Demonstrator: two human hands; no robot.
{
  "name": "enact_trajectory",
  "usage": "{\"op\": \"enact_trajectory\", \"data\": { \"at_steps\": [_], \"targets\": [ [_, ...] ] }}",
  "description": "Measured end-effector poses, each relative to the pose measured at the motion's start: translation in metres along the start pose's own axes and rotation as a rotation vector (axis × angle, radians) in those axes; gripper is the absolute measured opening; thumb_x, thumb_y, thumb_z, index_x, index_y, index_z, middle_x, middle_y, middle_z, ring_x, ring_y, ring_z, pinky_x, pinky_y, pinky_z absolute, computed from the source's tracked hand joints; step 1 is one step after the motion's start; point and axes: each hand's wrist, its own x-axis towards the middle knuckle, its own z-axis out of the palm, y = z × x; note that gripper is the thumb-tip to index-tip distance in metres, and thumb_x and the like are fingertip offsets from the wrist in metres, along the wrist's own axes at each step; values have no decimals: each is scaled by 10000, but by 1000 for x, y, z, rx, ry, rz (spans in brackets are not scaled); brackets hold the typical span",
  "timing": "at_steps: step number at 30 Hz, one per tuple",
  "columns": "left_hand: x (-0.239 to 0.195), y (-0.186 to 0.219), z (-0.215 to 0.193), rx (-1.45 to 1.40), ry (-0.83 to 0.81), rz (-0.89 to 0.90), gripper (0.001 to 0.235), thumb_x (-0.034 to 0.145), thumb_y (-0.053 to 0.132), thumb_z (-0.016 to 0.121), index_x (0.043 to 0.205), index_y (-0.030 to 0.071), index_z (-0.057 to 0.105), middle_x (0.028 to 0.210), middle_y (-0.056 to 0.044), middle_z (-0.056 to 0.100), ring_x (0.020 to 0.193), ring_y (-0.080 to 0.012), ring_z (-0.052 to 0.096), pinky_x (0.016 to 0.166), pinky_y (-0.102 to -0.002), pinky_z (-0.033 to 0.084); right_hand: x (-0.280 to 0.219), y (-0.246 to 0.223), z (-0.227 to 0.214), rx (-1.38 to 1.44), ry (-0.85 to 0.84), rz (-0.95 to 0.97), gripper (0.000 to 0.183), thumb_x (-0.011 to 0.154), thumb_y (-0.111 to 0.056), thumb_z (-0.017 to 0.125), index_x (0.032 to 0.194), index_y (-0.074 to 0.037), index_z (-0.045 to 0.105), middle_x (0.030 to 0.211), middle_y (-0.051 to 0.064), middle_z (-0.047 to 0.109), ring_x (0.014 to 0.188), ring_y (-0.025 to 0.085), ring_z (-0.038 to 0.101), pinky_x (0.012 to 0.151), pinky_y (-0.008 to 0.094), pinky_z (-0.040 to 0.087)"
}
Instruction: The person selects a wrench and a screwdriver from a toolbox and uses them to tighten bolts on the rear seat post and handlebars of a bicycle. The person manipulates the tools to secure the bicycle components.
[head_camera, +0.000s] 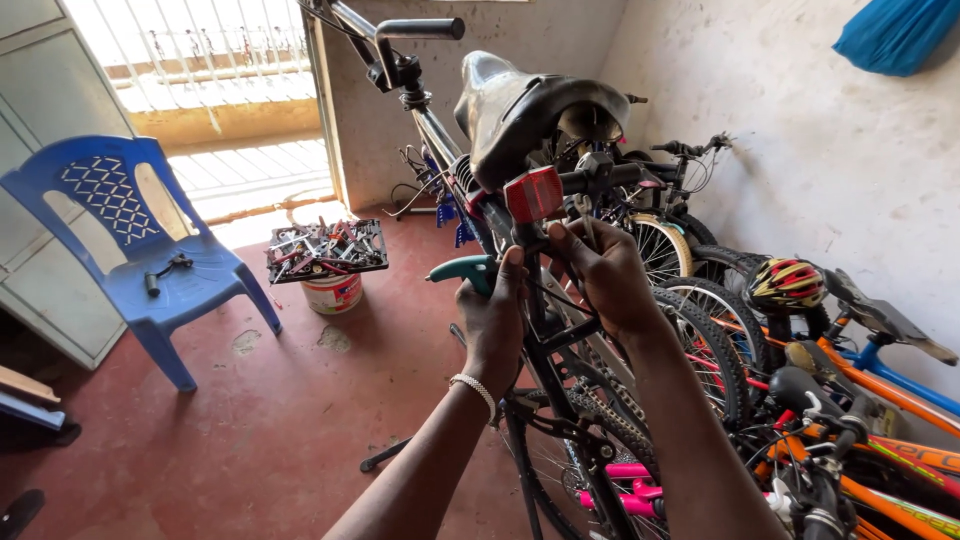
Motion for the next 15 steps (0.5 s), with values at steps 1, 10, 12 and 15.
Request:
{"op": "enact_trajectory", "data": {
  "at_steps": [1,10,12,15],
  "targets": [
    [1,-2,-1,2,2,1,336,802,365,721,685,61,636,519,-44,542,482,-90,457,483,-207,367,0,2,-1,3,-2,1,149,859,-115,663,777,10,657,477,85,521,361,-11,295,323,154,178],
    [1,-2,-1,29,-10,9,337,813,365,714,686,61,644,520,-52,548,498,-95,463,511,-213,379,-11,-23,1,124,-31,69,216,862,-194,670,926,11,646,568,95,566,301,-10,275,275,142,203],
    [-1,1,-2,24,-4,6,335,806,362,720,692,55,649,514,-53,540,490,-95,457,508,-219,374,-3,-3,-1,94,29,42,261,883,-217,665,783,21,625,479,94,492,258,21,274,259,162,184],
    [2,-3,-3,21,-13,-9,311,815,346,717,713,59,656,509,-51,541,448,-90,445,471,-216,366,-2,1,-4,56,27,-5,214,890,-140,644,760,26,603,422,60,437,246,23,311,265,138,218]
  ]
}}
